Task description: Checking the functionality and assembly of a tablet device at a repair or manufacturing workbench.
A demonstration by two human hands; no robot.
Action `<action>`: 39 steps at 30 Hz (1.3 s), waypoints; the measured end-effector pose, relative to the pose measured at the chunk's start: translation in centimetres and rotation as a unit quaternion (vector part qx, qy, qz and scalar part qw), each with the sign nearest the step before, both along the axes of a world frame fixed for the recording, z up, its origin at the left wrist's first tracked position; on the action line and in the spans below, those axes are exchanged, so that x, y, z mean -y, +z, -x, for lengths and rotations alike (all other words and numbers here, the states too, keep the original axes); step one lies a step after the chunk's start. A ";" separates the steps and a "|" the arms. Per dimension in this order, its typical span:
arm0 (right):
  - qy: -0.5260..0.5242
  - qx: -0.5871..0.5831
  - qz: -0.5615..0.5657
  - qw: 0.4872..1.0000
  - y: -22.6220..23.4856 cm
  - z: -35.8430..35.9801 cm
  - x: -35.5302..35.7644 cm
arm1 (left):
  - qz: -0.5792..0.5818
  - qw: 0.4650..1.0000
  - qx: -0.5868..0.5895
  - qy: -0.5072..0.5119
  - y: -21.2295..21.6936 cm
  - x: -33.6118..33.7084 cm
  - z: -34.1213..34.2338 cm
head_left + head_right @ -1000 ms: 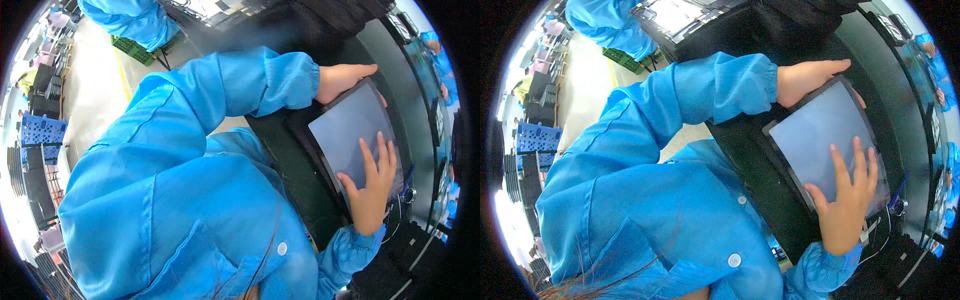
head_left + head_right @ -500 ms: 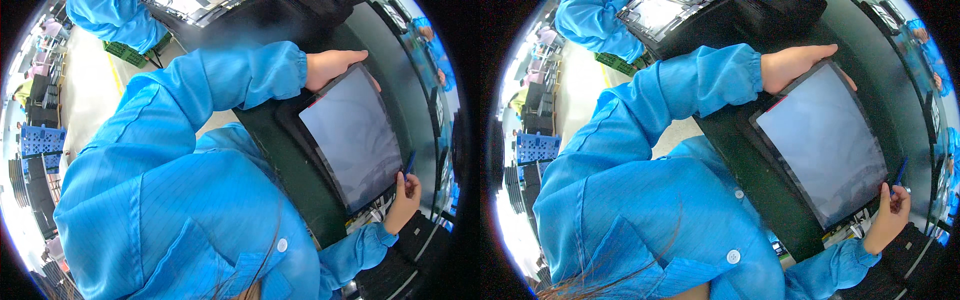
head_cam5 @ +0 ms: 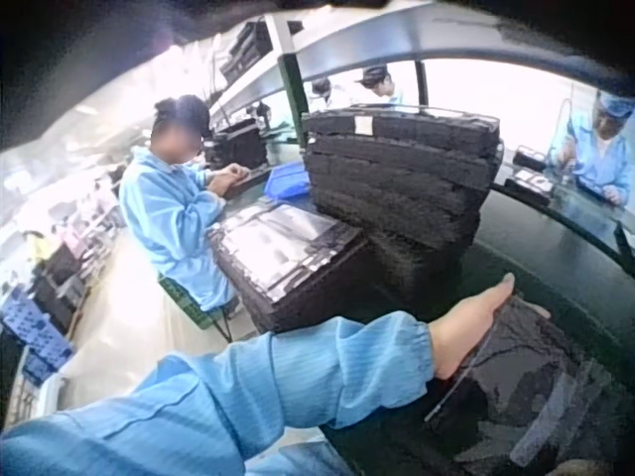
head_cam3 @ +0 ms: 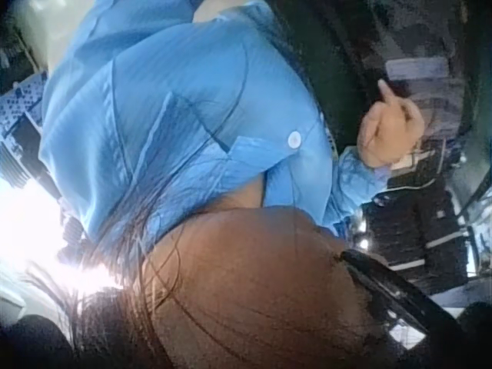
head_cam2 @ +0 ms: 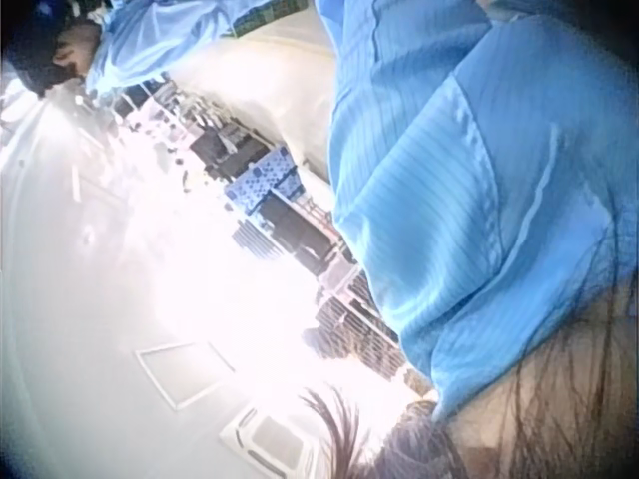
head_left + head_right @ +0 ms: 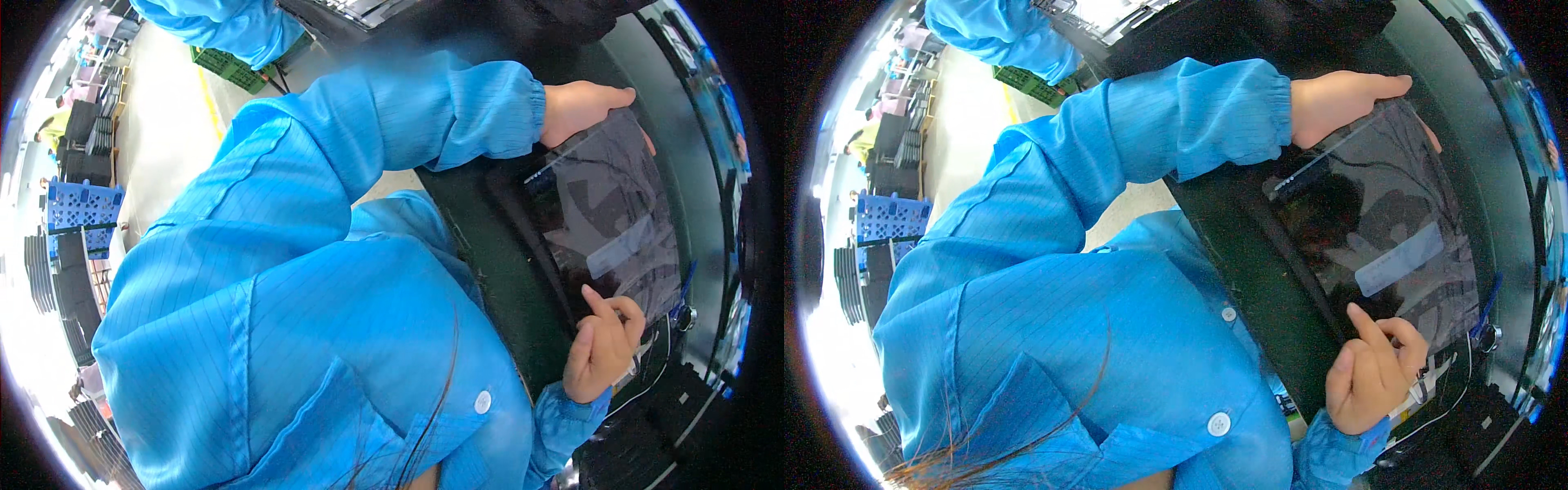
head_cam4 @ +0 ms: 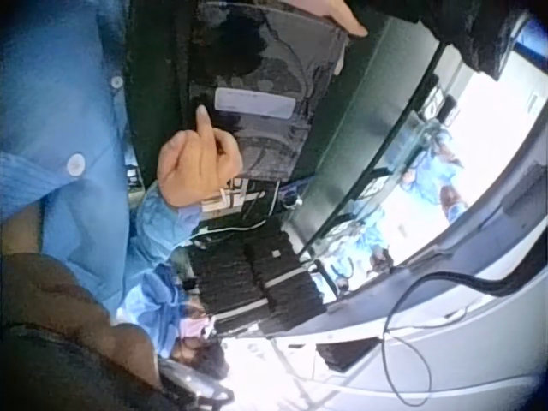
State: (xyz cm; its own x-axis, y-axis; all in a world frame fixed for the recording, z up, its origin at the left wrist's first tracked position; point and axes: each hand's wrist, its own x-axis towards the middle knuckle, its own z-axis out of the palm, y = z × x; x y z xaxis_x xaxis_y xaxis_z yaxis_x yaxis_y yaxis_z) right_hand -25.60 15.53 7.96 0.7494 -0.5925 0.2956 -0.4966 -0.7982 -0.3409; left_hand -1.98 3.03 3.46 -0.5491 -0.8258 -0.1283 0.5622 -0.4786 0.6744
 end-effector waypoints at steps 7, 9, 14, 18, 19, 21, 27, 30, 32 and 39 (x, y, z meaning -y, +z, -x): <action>0.010 0.008 0.019 1.000 -0.4 -0.4 -0.2 | 0.016 0.999 0.042 0.013 0.5 -0.8 -0.2; -0.018 -0.001 0.048 0.999 -0.3 -0.2 -0.3 | 0.021 1.000 0.018 -0.001 -0.1 -0.3 -0.1; -0.148 0.011 0.049 0.988 -0.6 0.3 0.1 | -0.020 1.000 0.011 0.009 -0.1 -0.3 -0.2; -0.204 0.024 0.036 0.978 -0.7 0.4 0.3 | -0.023 0.998 0.041 0.034 -0.5 0.1 -0.2; -0.223 0.013 0.023 0.975 -0.7 0.3 0.4 | -0.024 0.999 0.025 0.031 -0.3 0.0 -0.2; -0.207 0.018 0.045 0.977 -1.0 0.7 0.8 | -0.025 0.999 0.010 0.028 0.2 -0.4 -0.4; -0.269 0.082 0.074 0.957 -1.1 4.6 1.8 | -0.021 0.993 0.084 0.080 2.1 -2.1 -0.1; -0.299 0.110 0.109 0.942 -1.8 6.3 3.6 | 0.014 0.969 0.214 0.123 2.0 -2.1 -0.3; -0.313 0.108 0.105 0.938 -2.0 6.3 4.0 | 0.003 0.993 0.113 0.044 1.2 -1.5 -0.7; -0.302 0.082 0.109 0.944 -2.0 7.1 4.4 | 0.042 0.996 0.085 0.005 0.5 -0.9 -0.8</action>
